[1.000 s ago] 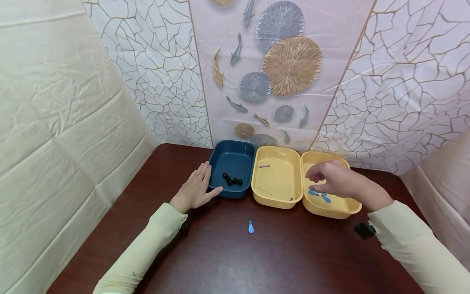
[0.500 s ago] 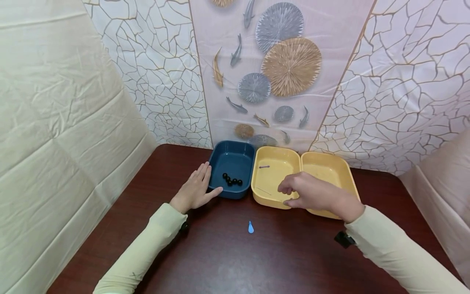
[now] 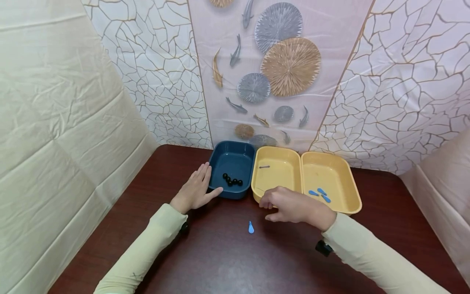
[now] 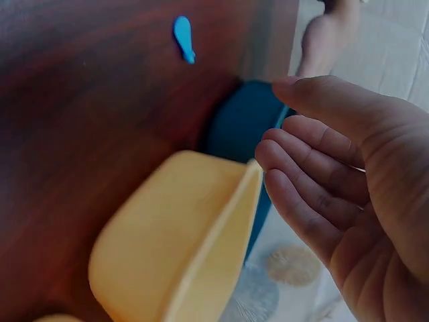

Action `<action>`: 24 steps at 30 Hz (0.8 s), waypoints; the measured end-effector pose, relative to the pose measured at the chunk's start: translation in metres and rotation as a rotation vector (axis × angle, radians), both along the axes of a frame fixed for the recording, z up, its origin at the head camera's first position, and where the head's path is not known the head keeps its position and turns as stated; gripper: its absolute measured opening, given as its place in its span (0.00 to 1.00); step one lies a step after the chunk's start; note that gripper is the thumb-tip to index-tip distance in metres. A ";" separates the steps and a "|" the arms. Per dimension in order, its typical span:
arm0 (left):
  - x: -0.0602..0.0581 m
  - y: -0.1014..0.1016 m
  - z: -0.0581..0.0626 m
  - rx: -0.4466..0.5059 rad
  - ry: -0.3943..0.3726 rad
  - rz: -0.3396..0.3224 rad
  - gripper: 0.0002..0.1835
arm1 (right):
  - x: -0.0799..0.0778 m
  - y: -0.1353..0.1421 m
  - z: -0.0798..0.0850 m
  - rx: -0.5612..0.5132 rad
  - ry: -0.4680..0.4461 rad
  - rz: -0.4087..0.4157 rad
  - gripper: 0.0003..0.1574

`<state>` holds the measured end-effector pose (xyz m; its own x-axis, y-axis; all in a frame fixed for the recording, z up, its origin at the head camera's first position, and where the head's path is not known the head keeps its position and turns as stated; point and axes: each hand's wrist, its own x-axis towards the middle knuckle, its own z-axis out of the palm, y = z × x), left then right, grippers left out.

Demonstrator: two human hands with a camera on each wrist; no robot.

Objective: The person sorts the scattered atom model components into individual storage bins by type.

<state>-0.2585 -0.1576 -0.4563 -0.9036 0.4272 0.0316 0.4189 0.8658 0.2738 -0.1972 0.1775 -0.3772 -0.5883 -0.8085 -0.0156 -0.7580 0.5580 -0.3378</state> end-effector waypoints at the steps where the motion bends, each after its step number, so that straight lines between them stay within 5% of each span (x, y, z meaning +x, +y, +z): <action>1: 0.000 0.000 0.000 0.002 0.000 0.000 0.53 | 0.000 -0.002 -0.003 -0.005 -0.007 0.005 0.16; 8: 0.000 0.000 0.000 0.000 -0.004 0.002 0.53 | 0.002 -0.014 -0.024 0.006 -0.059 -0.008 0.19; 24: 0.003 0.001 0.003 -0.002 -0.015 0.012 0.53 | -0.002 -0.030 -0.070 -0.019 -0.026 0.018 0.15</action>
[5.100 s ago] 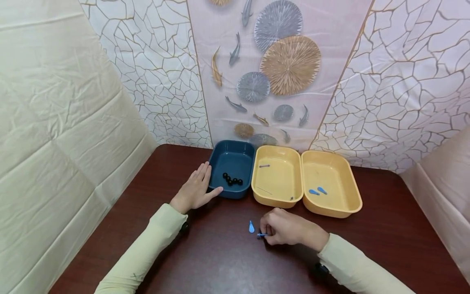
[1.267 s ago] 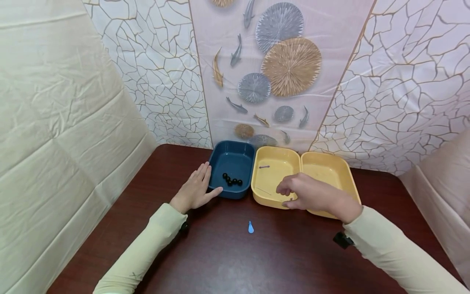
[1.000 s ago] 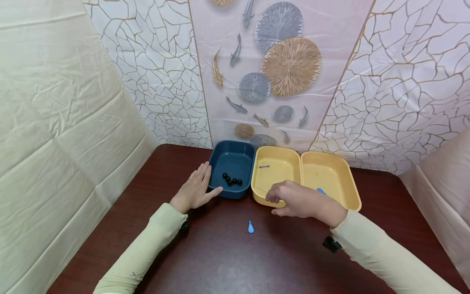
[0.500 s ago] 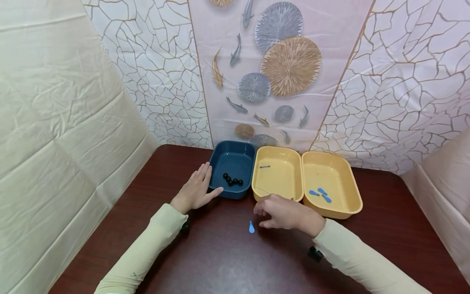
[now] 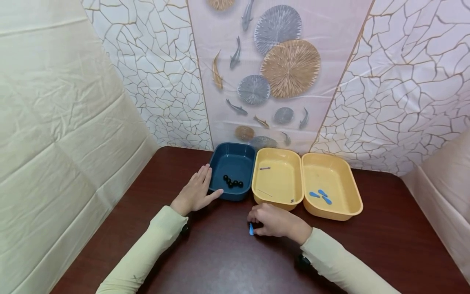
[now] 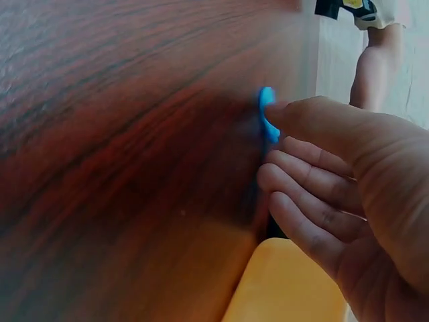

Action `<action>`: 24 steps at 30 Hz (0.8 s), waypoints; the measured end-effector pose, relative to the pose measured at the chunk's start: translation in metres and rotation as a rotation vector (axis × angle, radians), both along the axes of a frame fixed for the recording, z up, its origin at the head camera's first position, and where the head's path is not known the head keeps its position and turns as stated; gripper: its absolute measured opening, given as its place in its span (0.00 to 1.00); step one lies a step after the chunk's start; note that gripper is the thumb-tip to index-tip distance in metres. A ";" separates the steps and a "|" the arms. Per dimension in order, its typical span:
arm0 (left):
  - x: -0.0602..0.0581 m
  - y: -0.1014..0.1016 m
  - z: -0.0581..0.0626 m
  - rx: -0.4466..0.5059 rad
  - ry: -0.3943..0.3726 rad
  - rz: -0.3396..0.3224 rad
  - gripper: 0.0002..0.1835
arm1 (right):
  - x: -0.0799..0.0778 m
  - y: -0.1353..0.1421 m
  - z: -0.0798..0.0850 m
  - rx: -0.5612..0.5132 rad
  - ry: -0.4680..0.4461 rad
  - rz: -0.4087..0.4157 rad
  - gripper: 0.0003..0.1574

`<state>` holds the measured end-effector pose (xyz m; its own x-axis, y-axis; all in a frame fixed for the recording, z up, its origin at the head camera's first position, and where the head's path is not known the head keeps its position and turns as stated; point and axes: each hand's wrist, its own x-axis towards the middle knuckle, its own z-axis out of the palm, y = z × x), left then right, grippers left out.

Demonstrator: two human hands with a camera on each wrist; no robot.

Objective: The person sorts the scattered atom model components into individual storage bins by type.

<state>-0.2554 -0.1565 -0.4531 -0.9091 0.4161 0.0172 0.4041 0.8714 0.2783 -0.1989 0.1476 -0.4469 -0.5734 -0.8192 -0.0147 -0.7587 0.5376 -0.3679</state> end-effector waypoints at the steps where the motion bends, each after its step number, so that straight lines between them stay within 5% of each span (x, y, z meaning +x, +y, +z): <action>1: 0.000 0.000 0.000 0.000 0.003 0.000 0.53 | 0.000 0.000 -0.001 0.000 -0.005 -0.004 0.15; 15: 0.000 0.001 0.002 0.002 0.015 -0.003 0.52 | -0.011 -0.007 0.002 0.082 -0.023 0.020 0.10; 24: 0.002 0.002 0.000 0.007 0.019 -0.007 0.52 | -0.007 0.006 0.000 0.066 -0.226 -0.052 0.08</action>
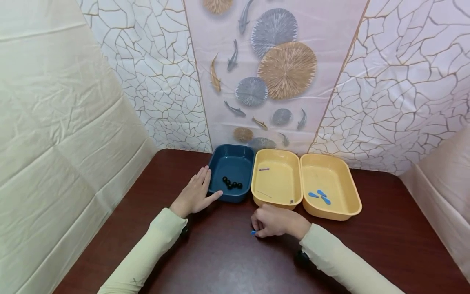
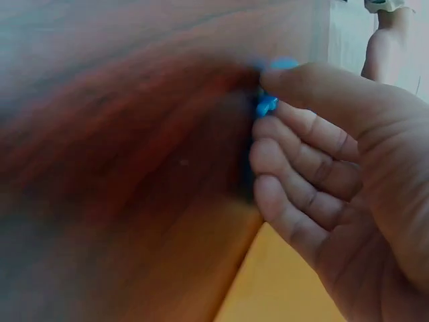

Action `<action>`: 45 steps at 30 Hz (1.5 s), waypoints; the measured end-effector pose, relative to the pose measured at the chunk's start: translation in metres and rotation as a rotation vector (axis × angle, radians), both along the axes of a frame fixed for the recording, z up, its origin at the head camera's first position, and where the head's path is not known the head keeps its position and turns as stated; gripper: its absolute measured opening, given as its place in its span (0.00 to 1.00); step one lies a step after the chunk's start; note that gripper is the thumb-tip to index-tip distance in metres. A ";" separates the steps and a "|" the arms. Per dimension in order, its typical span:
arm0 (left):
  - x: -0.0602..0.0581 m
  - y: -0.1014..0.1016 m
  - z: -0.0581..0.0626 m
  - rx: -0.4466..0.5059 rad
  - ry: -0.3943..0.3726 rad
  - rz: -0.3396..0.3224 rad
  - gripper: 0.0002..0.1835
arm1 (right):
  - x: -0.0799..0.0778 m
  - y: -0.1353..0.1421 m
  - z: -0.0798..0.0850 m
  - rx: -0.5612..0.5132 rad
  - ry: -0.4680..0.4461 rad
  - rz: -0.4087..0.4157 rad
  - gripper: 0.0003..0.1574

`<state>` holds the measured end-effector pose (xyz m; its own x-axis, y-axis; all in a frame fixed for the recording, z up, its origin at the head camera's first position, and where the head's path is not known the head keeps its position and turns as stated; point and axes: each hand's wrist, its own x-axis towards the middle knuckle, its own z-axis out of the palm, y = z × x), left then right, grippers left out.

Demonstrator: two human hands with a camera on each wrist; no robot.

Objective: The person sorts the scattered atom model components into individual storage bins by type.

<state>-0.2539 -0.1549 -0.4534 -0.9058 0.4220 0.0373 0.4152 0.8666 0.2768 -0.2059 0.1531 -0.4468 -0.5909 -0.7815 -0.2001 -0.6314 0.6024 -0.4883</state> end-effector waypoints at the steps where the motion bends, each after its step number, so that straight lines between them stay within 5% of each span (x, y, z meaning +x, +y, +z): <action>1: 0.000 0.000 0.000 0.001 0.000 -0.001 0.52 | 0.002 0.002 0.000 -0.005 -0.015 -0.001 0.08; 11: 0.000 0.001 0.000 -0.003 0.000 0.000 0.52 | 0.011 0.022 0.005 -0.042 0.075 0.010 0.10; 20: 0.001 0.000 0.000 -0.011 -0.003 0.002 0.52 | 0.019 0.046 0.032 -0.087 0.155 -0.037 0.11; 27: 0.001 0.000 0.001 -0.014 0.002 -0.002 0.52 | 0.022 0.070 0.057 -0.131 0.302 -0.051 0.13; 37: -0.001 0.000 -0.001 -0.016 0.002 -0.002 0.52 | 0.009 0.113 0.094 -0.137 0.457 -0.128 0.12; 45: -0.001 -0.002 -0.001 -0.015 -0.001 -0.002 0.52 | -0.006 0.143 0.107 -0.072 0.440 -0.210 0.12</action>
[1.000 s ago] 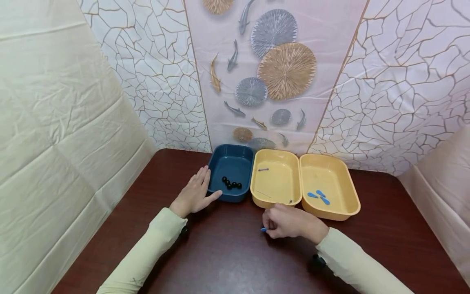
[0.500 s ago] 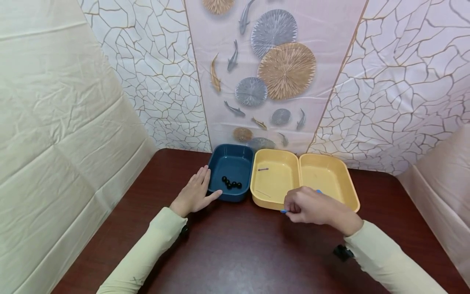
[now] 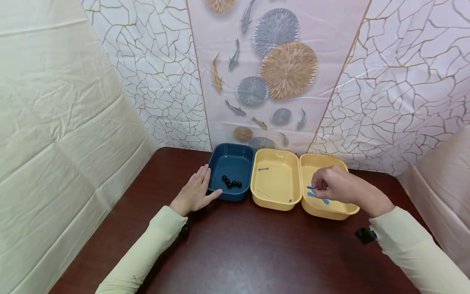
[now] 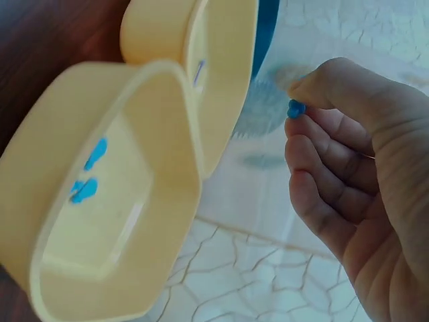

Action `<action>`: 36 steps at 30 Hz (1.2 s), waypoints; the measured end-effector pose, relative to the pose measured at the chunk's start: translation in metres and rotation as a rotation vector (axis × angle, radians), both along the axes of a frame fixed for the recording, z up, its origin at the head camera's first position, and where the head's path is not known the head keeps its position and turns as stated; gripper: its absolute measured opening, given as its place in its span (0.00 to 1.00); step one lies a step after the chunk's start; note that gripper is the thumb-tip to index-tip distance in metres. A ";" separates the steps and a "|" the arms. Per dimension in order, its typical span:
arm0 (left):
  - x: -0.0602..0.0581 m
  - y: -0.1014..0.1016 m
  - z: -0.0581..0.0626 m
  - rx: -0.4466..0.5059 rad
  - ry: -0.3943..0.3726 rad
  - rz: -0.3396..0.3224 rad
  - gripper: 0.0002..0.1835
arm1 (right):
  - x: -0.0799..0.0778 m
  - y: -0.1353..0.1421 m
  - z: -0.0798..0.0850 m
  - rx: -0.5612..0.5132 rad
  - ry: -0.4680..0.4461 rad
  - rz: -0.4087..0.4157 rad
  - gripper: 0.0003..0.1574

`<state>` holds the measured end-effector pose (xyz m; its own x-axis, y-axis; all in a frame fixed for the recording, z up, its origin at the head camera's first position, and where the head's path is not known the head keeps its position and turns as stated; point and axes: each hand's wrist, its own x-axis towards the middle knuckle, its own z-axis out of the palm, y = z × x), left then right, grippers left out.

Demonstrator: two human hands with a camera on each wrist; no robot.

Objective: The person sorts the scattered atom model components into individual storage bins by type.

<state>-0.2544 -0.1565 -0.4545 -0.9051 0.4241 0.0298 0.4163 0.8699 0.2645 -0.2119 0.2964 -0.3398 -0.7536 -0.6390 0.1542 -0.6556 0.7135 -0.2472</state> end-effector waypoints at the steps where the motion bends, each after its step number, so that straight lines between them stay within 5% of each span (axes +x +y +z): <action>1: 0.000 0.000 0.000 0.003 0.004 -0.003 0.52 | -0.001 0.003 0.000 0.008 -0.003 -0.012 0.11; 11: 0.000 0.003 0.001 -0.002 -0.008 0.000 0.52 | -0.021 0.026 -0.018 0.014 -0.017 -0.107 0.08; 20: 0.001 0.004 0.000 0.008 -0.001 -0.005 0.52 | -0.033 0.045 -0.057 0.014 -0.163 -0.165 0.05; 29: -0.001 0.002 -0.003 0.004 -0.007 -0.004 0.53 | -0.036 0.049 -0.093 0.007 -0.145 -0.162 0.04; 36: 0.000 0.001 -0.001 0.017 -0.006 -0.004 0.52 | -0.036 0.047 -0.088 -0.004 -0.165 -0.196 0.03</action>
